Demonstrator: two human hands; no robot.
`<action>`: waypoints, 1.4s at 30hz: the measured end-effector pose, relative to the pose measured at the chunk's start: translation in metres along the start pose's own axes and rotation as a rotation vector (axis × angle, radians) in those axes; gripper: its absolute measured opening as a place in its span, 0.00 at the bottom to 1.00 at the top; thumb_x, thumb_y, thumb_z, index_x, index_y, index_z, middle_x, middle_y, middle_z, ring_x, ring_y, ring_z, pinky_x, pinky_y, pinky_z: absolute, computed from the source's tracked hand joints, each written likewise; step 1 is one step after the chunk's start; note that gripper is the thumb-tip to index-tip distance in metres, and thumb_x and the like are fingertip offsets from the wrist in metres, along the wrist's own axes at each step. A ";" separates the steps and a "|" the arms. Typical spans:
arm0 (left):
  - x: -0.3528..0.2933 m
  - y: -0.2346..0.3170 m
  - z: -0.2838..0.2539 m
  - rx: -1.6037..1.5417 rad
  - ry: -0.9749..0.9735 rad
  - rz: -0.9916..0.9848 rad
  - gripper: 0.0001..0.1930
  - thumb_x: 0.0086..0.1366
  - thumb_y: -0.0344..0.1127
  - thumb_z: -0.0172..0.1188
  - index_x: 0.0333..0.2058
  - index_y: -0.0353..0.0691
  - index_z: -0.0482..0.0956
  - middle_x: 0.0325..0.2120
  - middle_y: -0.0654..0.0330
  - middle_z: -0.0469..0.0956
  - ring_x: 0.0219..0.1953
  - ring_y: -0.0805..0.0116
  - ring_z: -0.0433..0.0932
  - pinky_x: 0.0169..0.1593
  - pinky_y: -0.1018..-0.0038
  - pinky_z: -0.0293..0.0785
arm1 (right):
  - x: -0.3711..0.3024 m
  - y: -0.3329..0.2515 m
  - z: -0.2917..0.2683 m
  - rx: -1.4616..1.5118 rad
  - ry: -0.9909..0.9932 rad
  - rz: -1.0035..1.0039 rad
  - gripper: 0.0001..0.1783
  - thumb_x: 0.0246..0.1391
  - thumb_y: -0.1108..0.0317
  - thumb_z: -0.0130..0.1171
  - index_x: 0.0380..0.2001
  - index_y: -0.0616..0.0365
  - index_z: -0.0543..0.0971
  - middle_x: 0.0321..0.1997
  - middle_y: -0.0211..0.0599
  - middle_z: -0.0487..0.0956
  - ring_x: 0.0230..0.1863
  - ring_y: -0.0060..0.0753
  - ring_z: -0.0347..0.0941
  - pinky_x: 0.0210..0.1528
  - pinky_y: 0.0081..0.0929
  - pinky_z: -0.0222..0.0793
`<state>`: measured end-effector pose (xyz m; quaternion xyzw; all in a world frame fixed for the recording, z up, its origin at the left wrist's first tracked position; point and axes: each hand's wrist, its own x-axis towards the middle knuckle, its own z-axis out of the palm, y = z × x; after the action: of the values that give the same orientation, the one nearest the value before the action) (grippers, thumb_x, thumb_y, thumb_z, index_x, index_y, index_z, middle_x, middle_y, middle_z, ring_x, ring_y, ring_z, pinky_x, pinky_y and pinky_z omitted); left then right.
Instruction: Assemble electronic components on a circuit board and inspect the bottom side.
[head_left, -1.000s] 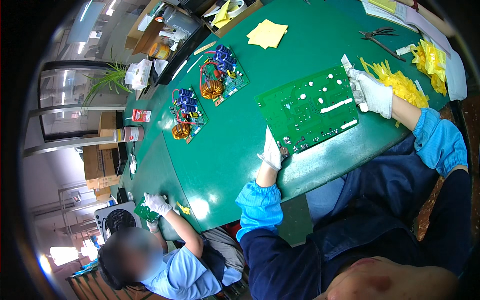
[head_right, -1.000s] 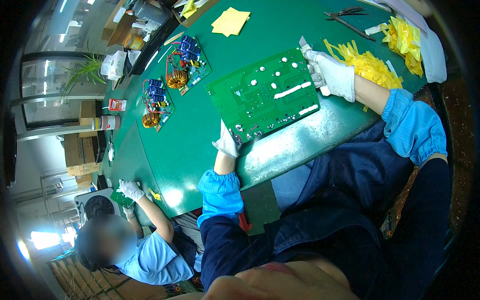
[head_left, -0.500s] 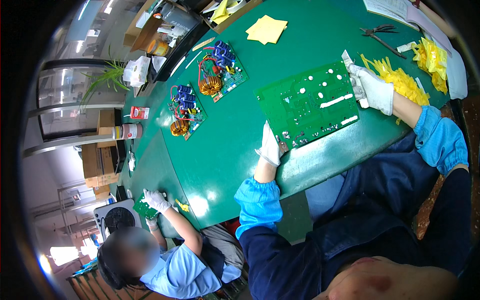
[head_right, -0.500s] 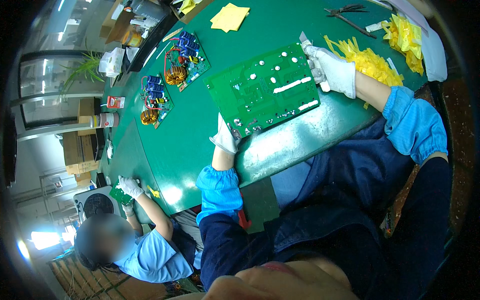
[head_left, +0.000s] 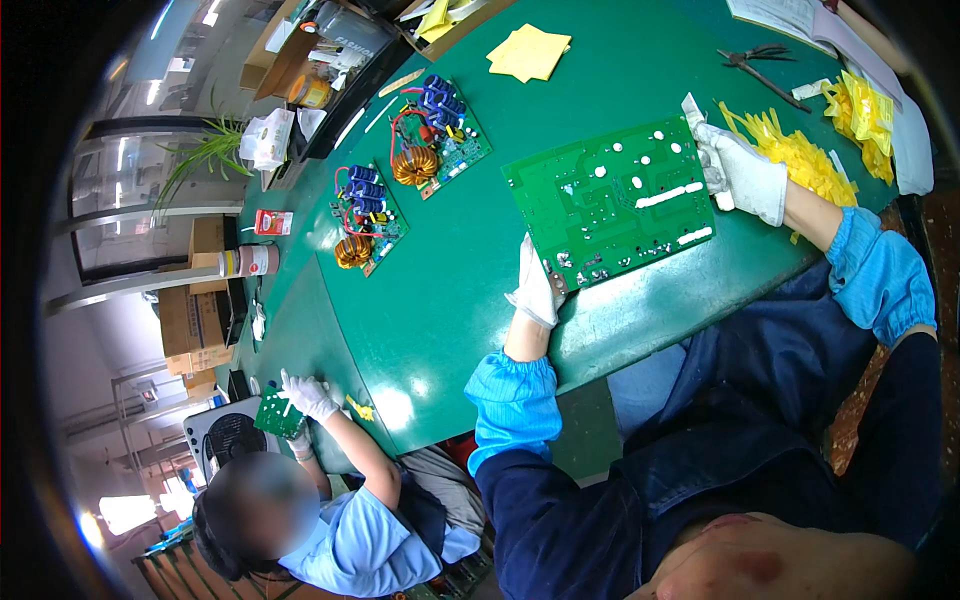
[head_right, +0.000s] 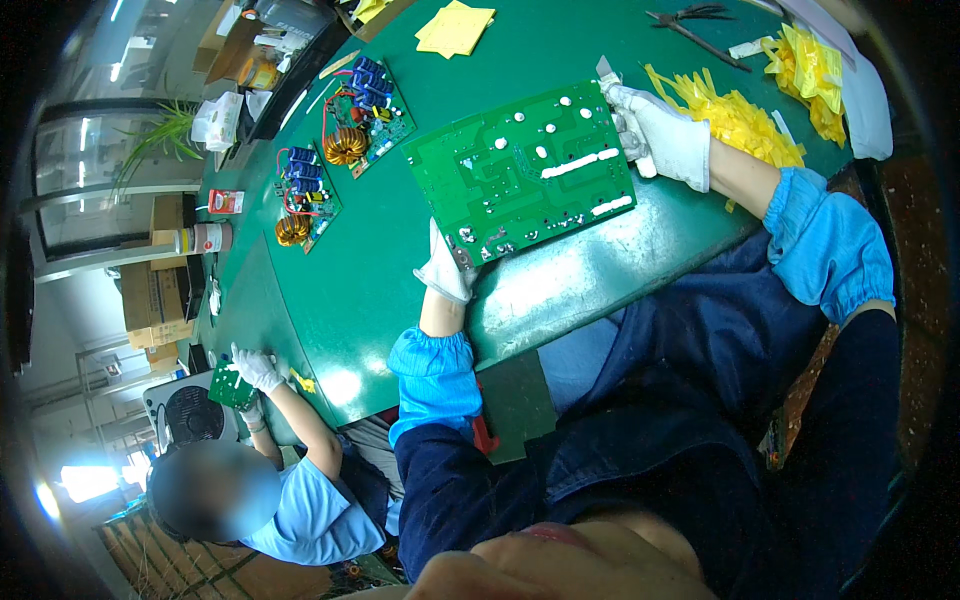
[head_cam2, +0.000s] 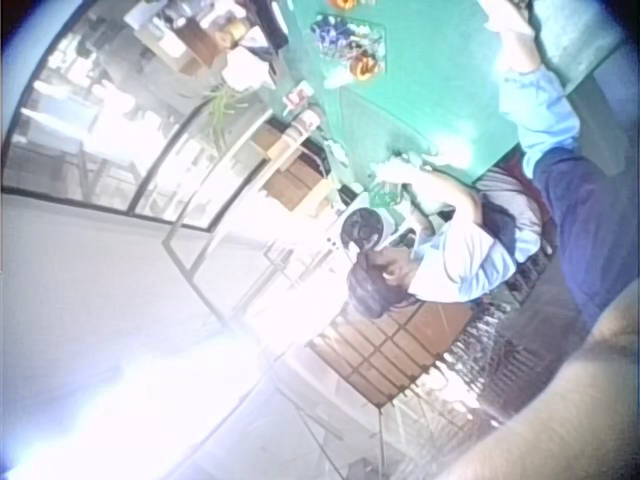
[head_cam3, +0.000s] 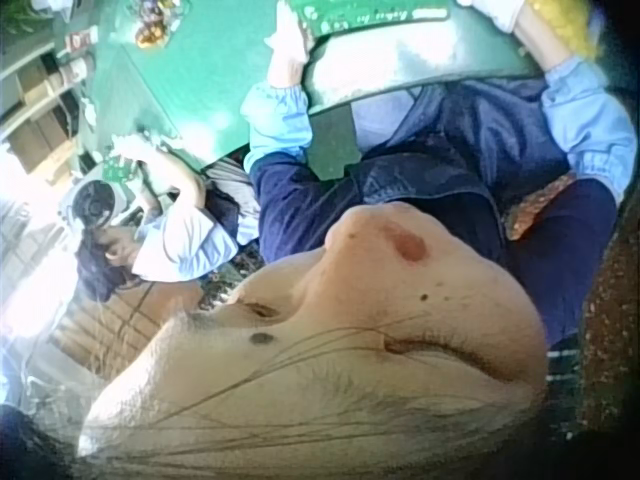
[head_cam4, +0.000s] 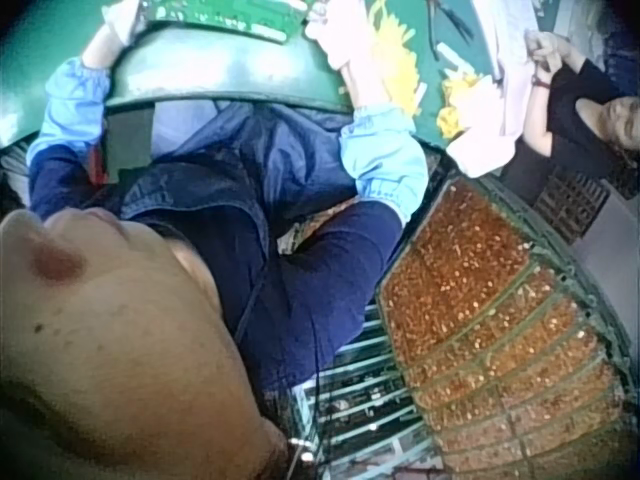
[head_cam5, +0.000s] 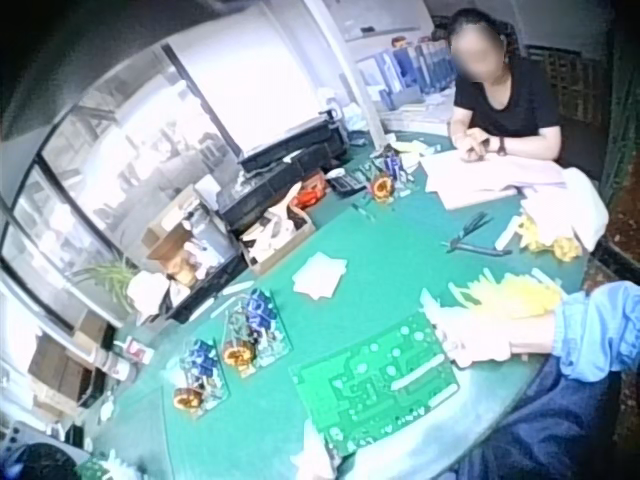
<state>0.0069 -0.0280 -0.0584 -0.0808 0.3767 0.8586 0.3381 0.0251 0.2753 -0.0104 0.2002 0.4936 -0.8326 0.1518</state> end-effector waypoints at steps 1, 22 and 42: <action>0.000 -0.002 0.001 -0.004 0.025 0.007 0.14 0.66 0.41 0.42 0.46 0.40 0.64 0.40 0.54 0.71 0.42 0.60 0.74 0.42 0.61 0.75 | 0.001 0.001 0.000 -0.013 0.015 -0.003 0.09 0.58 0.55 0.43 0.32 0.47 0.66 0.21 0.20 0.65 0.16 0.14 0.59 0.18 0.12 0.58; 0.005 -0.006 -0.010 0.012 -0.054 0.005 0.18 0.66 0.43 0.39 0.49 0.39 0.62 0.45 0.53 0.70 0.45 0.59 0.73 0.46 0.61 0.73 | 0.004 -0.032 -0.007 -0.666 0.216 -0.474 0.21 0.58 0.50 0.42 0.41 0.55 0.70 0.22 0.24 0.64 0.20 0.19 0.61 0.24 0.17 0.61; 0.007 -0.021 -0.021 0.177 0.052 0.213 0.15 0.65 0.38 0.43 0.46 0.36 0.63 0.40 0.52 0.70 0.42 0.62 0.73 0.43 0.66 0.74 | -0.043 0.004 0.079 -1.708 0.030 -1.526 0.12 0.45 0.64 0.56 0.36 0.53 0.74 0.26 0.29 0.71 0.27 0.27 0.68 0.25 0.22 0.66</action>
<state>0.0123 -0.0286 -0.0882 -0.0326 0.4662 0.8506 0.2408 0.0500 0.2054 0.0413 -0.3101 0.8926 -0.0981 -0.3122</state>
